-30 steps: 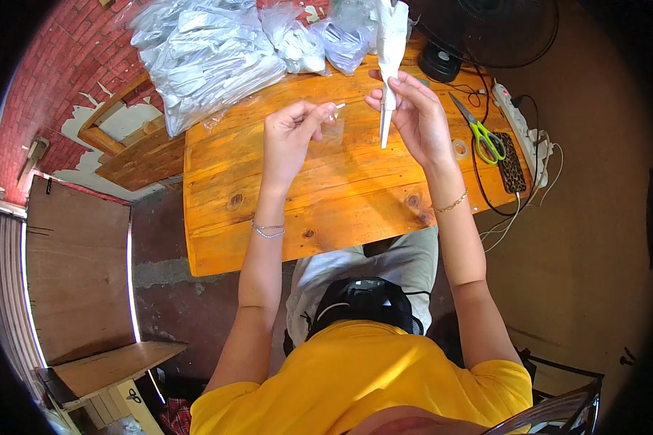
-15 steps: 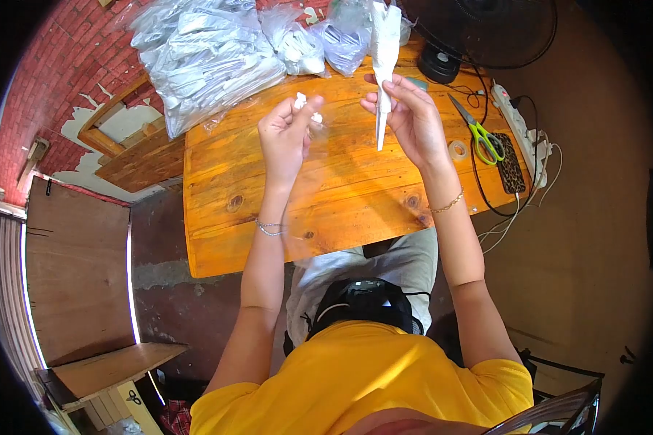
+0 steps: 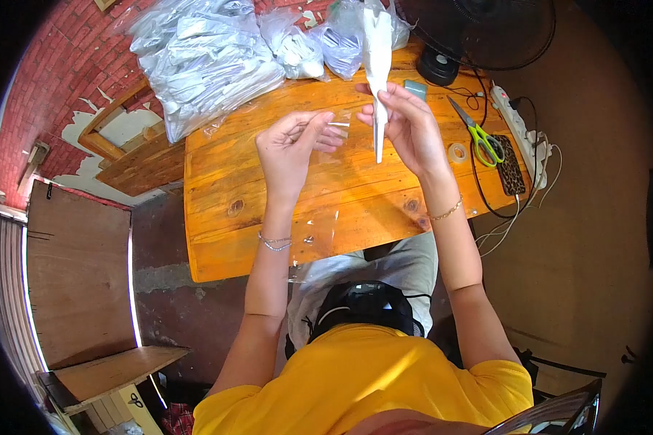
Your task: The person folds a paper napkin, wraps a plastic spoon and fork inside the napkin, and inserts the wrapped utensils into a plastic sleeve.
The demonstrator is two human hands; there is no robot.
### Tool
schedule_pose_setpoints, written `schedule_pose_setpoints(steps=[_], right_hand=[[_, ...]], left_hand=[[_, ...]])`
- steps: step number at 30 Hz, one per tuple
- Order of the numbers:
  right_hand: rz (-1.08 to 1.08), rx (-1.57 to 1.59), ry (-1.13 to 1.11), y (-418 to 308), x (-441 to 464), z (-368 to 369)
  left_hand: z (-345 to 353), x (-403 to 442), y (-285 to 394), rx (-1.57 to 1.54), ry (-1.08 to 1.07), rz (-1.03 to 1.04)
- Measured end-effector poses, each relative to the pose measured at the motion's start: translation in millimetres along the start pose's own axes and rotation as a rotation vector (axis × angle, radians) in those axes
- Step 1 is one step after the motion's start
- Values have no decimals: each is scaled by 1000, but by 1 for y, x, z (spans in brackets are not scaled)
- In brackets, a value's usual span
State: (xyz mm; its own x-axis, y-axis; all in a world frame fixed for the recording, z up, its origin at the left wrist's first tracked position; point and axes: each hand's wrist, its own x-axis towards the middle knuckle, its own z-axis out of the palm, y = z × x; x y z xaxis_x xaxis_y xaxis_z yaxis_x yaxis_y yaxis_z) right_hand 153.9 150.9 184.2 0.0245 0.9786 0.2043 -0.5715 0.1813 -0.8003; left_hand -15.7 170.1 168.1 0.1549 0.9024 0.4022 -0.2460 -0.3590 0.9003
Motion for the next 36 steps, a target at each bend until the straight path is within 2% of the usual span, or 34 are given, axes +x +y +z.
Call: schedule_pose_setpoints(steps=[6, 8, 11, 17, 21, 28, 31, 34, 36], right_hand=[[157, -56, -7, -1, -39, 14], [149, -2, -5, 3, -51, 18], [69, 44, 27, 9, -64, 24], [-60, -19, 184, 17, -92, 34], [-46, -24, 172, 14, -106, 35], [-59, 32, 186, 16, -113, 34], [-80, 28, 176, 14, -114, 31], [-68, 35, 206, 12, -115, 29], [-75, 43, 213, 12, -116, 29]], left_hand=[[9, -13, 6, -30, 52, 117], [12, -21, 7, -49, 15, 119], [18, -36, 24, -13, 7, -97], [27, -65, 28, -134, 12, -158], [23, -78, 28, 20, 44, -105], [24, -80, 23, -30, 54, -30], [22, -85, 20, -74, 80, -102], [28, -85, 8, -49, 123, -39], [32, -83, 12, -121, 101, -83]])
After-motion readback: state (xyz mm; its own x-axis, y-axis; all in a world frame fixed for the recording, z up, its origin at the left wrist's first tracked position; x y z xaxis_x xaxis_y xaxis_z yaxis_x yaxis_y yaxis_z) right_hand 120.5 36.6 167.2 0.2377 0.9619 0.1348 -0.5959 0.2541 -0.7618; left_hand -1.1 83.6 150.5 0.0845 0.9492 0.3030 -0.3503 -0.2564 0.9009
